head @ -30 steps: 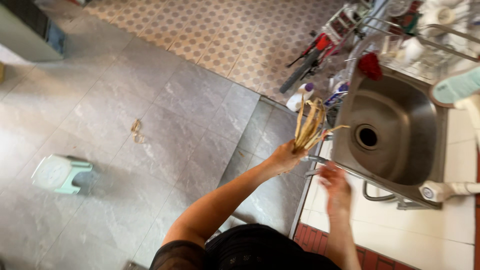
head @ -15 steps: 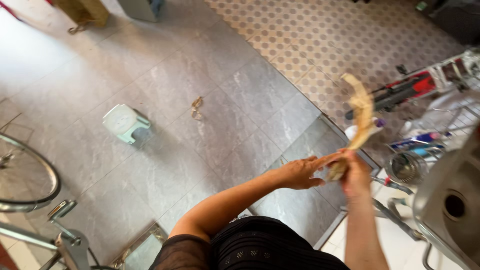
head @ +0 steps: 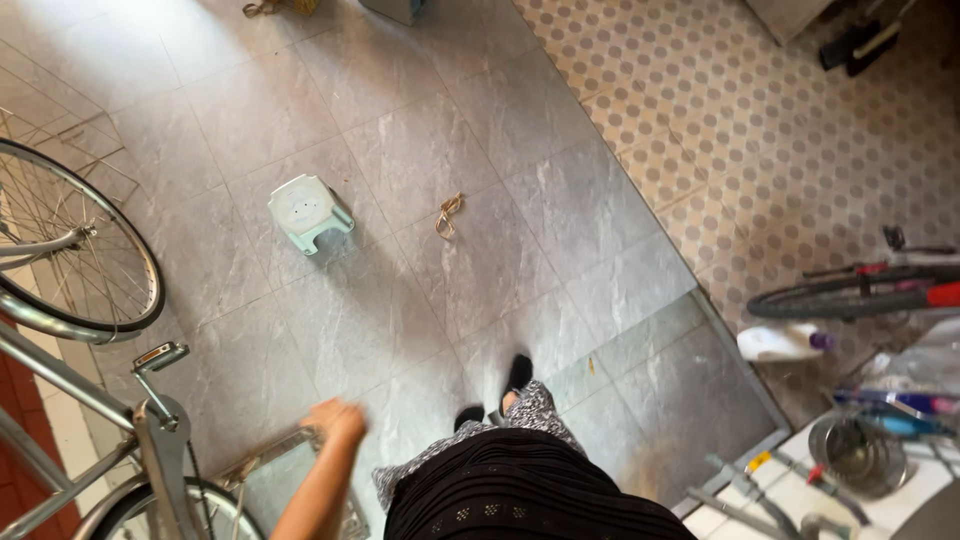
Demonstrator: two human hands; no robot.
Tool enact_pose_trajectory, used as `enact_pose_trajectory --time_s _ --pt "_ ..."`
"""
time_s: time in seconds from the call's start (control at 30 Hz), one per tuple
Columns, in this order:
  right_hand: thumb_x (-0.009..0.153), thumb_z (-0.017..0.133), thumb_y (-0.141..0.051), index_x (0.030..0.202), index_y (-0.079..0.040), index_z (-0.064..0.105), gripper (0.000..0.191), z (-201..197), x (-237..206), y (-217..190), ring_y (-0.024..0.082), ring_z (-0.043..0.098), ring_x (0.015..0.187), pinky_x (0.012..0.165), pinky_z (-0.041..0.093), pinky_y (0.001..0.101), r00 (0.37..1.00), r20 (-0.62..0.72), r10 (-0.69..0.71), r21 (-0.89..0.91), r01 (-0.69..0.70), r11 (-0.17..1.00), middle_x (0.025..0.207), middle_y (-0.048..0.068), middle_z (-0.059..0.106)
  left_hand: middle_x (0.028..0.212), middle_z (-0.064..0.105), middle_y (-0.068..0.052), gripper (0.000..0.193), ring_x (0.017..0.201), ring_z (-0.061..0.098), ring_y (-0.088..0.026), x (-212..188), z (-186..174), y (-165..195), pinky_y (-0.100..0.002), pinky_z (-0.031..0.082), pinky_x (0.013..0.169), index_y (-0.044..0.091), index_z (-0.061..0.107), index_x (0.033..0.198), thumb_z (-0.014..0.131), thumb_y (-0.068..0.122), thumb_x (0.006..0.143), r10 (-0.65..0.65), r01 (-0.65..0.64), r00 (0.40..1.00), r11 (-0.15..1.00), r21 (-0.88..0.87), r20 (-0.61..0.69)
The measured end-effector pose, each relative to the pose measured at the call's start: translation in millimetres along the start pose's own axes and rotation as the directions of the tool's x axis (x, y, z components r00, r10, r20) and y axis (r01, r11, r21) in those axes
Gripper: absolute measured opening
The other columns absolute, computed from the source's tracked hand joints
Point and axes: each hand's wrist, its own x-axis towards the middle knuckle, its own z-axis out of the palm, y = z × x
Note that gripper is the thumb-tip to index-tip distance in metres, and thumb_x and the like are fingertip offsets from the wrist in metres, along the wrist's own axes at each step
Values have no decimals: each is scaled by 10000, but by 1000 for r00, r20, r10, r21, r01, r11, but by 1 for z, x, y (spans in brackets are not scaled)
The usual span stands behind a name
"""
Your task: The person sits on the floor holding a woven water-hyacinth basket on their lap and uses scissors to snip off protruding straw ends along the rim and inside walls. They rotate the basket to reach each side, then gather the cut straw pieces, rinse a bundle of straw at the sink, and collect the trimmings from the floor.
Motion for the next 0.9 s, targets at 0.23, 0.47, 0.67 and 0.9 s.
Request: enact_pose_trajectory --time_s 0.23,0.47,0.67,0.9 --pt "1034 601 -324 930 -14 625 328 54 45 -112 188 516 522 534 454 393 987 19 158 -413 -136 900 639 43 545 1129 758 -139 520 899 789 -328 -10 -54 -56 -475 588 760 143 684 1351 664 414 907 -270 334 906 929 158 -327" --pt "993 593 -294 850 7 661 340 124 139 -223 228 539 410 380 463 411 956 181 -230 -523 292 801 590 84 588 1046 776 -139 474 945 763 -299 30 43 9 -448 617 811 198 704 1296 748 369 856 91 76 947 868 491 -308" --pt "1056 540 -269 1086 -27 662 272 127 85 -444 85 493 607 557 457 260 602 456 -655 -42 750 660 716 -4 539 1133 761 -119 434 936 756 -248 57 89 46 -381 582 772 184 686 1294 741 292 877 432 -337 880 861 381 -197" --pt "1026 574 -333 1081 -45 655 304 145 127 -454 104 554 579 648 530 316 503 594 -628 475 412 778 702 -10 577 1076 778 -118 432 863 768 -242 70 59 5 -382 591 739 172 698 1286 723 294 873 -12 70 938 986 154 -346"
